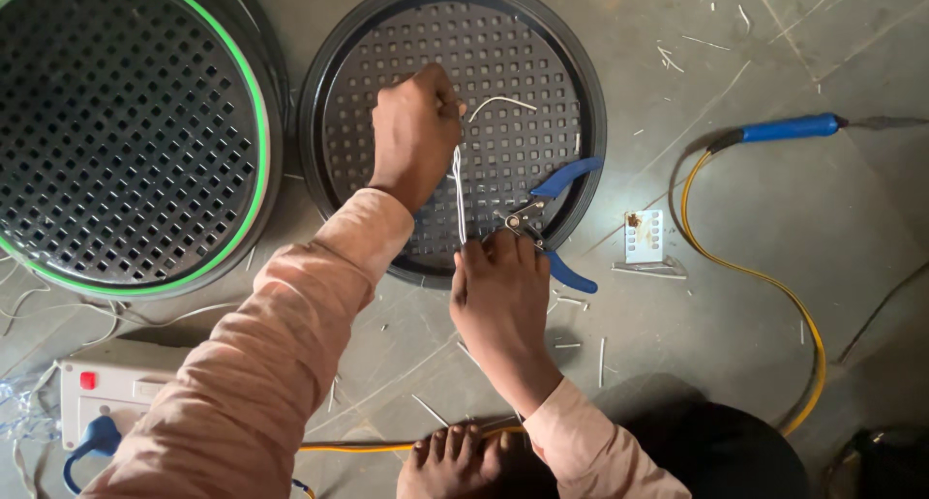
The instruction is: The person is soldering white wires to a small electronic component held by a clamp on a perforated tray. They then wrap the connection with black electrical tape and secure the wires to the tray using white zip ties.
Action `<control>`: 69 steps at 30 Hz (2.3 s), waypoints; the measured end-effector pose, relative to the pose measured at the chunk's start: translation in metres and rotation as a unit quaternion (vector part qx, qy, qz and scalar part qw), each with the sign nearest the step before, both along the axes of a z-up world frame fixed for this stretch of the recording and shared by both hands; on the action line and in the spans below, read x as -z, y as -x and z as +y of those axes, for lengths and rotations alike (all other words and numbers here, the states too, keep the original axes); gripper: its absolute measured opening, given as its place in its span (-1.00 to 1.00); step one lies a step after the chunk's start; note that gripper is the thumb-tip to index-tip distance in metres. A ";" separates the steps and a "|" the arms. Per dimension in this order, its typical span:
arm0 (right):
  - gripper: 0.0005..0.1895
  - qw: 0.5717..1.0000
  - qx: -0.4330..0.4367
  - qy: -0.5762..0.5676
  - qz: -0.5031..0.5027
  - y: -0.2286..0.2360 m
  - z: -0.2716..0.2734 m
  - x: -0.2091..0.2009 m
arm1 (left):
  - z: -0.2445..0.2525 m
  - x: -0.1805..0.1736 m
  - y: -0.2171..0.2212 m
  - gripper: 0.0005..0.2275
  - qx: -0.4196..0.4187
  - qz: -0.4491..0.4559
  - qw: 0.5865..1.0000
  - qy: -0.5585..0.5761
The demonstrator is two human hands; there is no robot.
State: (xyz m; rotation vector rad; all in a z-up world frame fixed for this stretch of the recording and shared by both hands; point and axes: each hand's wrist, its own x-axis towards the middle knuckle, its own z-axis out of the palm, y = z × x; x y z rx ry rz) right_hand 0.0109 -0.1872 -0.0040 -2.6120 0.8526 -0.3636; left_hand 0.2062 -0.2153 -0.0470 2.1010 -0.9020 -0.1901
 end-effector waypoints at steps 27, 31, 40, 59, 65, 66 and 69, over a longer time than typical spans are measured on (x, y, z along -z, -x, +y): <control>-0.49 0.998 -0.054 -0.015 0.043 0.026 0.012 -0.012 | 0.009 0.006 0.001 -0.78 -0.024 0.060 0.997 -0.038; -0.49 0.997 -0.060 -0.018 0.042 0.027 0.012 -0.012 | 0.008 0.004 0.001 -0.76 -0.044 0.113 0.992 -0.043; -0.49 0.997 -0.056 -0.026 0.043 0.026 0.012 -0.016 | 0.007 0.001 0.002 -0.80 -0.048 0.113 0.991 -0.047; -0.88 0.994 0.025 -0.091 -0.063 0.010 -0.005 -0.001 | 0.011 0.019 -0.004 -0.77 -0.054 0.132 0.989 -0.034; -0.83 0.995 0.067 -0.069 0.008 -0.005 -0.008 -0.002 | 0.008 0.018 -0.005 -0.77 -0.056 0.121 0.991 -0.028; -0.82 0.997 0.064 -0.050 0.012 -0.006 -0.008 -0.001 | 0.009 0.018 -0.004 -0.77 -0.056 0.117 0.991 -0.025; -0.81 0.997 0.060 -0.044 0.015 -0.007 -0.007 0.001 | 0.009 0.020 -0.003 -0.77 -0.063 0.116 0.991 -0.027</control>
